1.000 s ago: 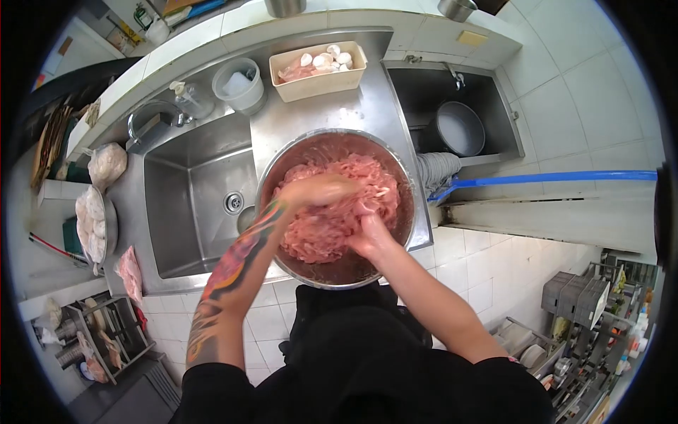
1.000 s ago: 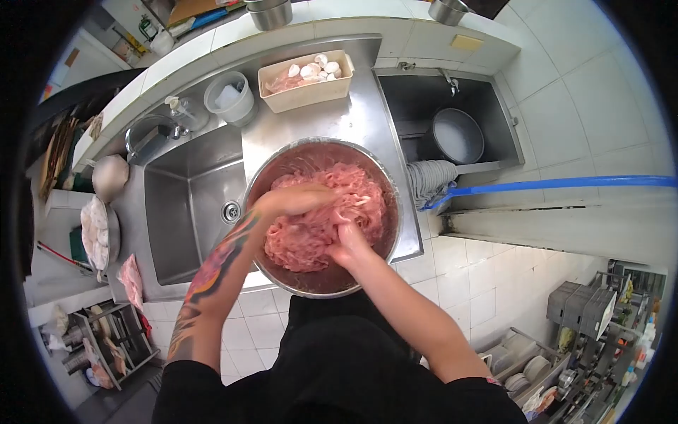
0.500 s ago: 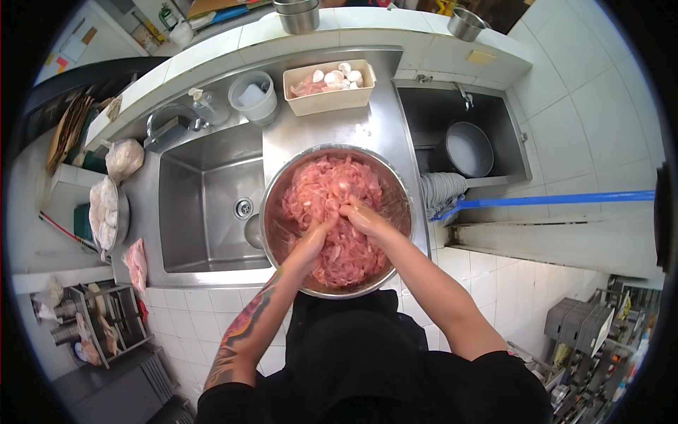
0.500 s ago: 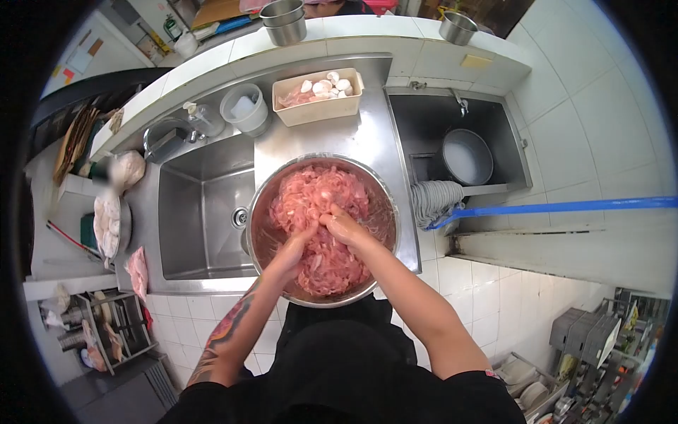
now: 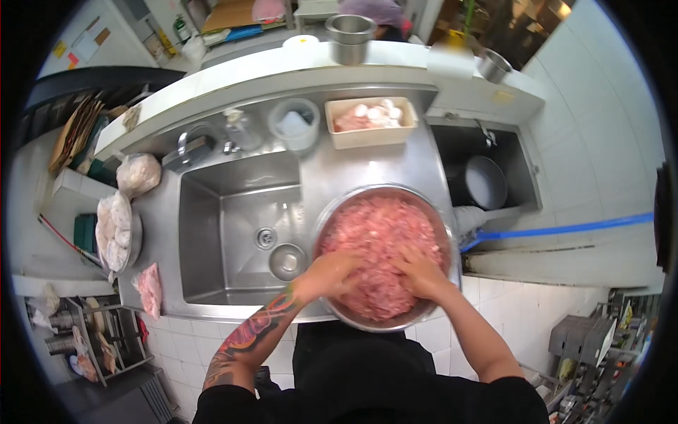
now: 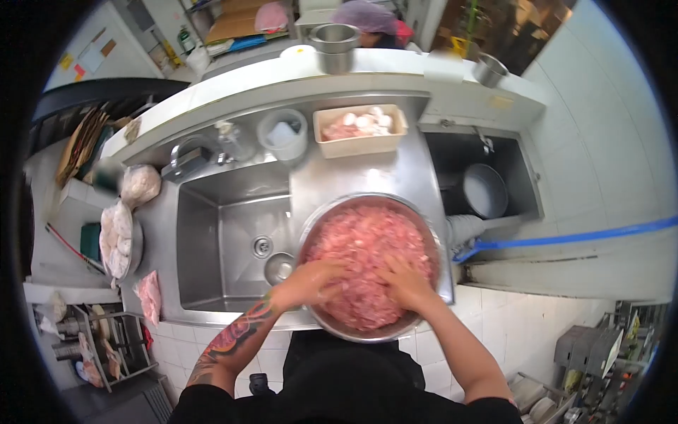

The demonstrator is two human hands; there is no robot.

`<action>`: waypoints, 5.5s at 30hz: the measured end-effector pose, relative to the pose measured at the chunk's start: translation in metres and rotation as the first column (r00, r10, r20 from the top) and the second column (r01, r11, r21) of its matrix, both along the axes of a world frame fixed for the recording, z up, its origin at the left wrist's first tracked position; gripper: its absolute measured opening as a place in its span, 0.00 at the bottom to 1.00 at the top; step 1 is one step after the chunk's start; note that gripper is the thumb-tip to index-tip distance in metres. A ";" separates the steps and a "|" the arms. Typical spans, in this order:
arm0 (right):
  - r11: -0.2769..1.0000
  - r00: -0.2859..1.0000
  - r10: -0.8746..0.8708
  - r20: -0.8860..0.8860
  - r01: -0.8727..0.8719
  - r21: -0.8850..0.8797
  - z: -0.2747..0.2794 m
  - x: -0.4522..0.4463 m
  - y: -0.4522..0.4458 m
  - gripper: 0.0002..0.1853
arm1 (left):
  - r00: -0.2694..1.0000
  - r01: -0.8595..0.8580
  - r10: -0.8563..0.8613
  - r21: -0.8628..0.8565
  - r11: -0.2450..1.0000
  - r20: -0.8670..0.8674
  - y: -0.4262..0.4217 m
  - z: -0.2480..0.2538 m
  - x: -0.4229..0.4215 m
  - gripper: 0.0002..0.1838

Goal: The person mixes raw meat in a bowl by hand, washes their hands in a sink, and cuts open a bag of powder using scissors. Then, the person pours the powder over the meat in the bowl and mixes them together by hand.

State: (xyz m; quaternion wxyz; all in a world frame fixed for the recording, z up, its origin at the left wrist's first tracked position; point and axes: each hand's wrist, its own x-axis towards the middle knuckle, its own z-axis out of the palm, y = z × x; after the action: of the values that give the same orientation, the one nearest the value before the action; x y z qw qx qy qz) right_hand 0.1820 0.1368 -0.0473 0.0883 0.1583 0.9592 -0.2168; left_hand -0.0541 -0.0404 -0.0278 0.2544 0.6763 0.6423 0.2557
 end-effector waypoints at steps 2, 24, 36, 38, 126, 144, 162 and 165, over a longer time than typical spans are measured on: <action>0.992 0.997 -0.081 -0.014 0.079 -0.102 0.020 -0.002 0.007 0.18 | 0.950 -0.095 0.093 -0.006 0.995 0.298 -0.002 0.027 -0.061 0.14; 0.709 0.790 -0.538 -0.293 0.236 -0.665 -0.092 -0.573 -0.216 0.13 | -0.607 -0.635 -0.028 -0.463 0.618 0.794 -0.103 -0.080 -0.293 0.29; -0.295 0.585 -0.781 0.218 -0.038 -0.955 -0.072 -0.506 -0.226 0.15 | 0.332 -0.875 0.879 -0.236 0.423 0.343 -0.066 -0.130 -0.356 0.23; -0.270 0.358 -0.910 0.208 -0.134 -0.953 -0.044 -0.507 -0.246 0.11 | 0.465 -0.854 0.873 -0.185 0.486 0.150 -0.062 -0.091 -0.353 0.15; -0.808 0.809 -0.537 0.240 -0.412 -0.422 0.001 -0.551 -0.227 0.10 | -0.062 -0.649 0.240 -0.222 0.727 0.969 -0.169 -0.010 -0.245 0.39; 0.769 0.484 -0.615 -0.622 0.192 -0.610 -0.039 -0.513 -0.238 0.36 | 0.551 -0.828 0.781 0.072 0.556 0.295 -0.046 -0.099 -0.358 0.24; -0.561 0.572 -0.678 0.462 0.003 -0.828 -0.089 -0.595 -0.158 0.10 | 0.046 -0.795 0.775 -0.447 0.410 0.630 -0.186 -0.140 -0.294 0.24; -0.680 0.590 -0.711 0.381 -0.443 -0.584 -0.074 -0.578 -0.132 0.11 | -0.116 -0.732 0.770 -0.578 0.361 0.627 -0.206 -0.140 -0.258 0.30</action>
State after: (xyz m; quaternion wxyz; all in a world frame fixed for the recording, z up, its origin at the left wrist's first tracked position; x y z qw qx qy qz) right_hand -0.3958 0.0046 -0.1214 -0.2303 0.1791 0.0046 -0.9565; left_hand -0.3123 -0.2462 -0.1682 0.3517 -0.0433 0.6897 0.6315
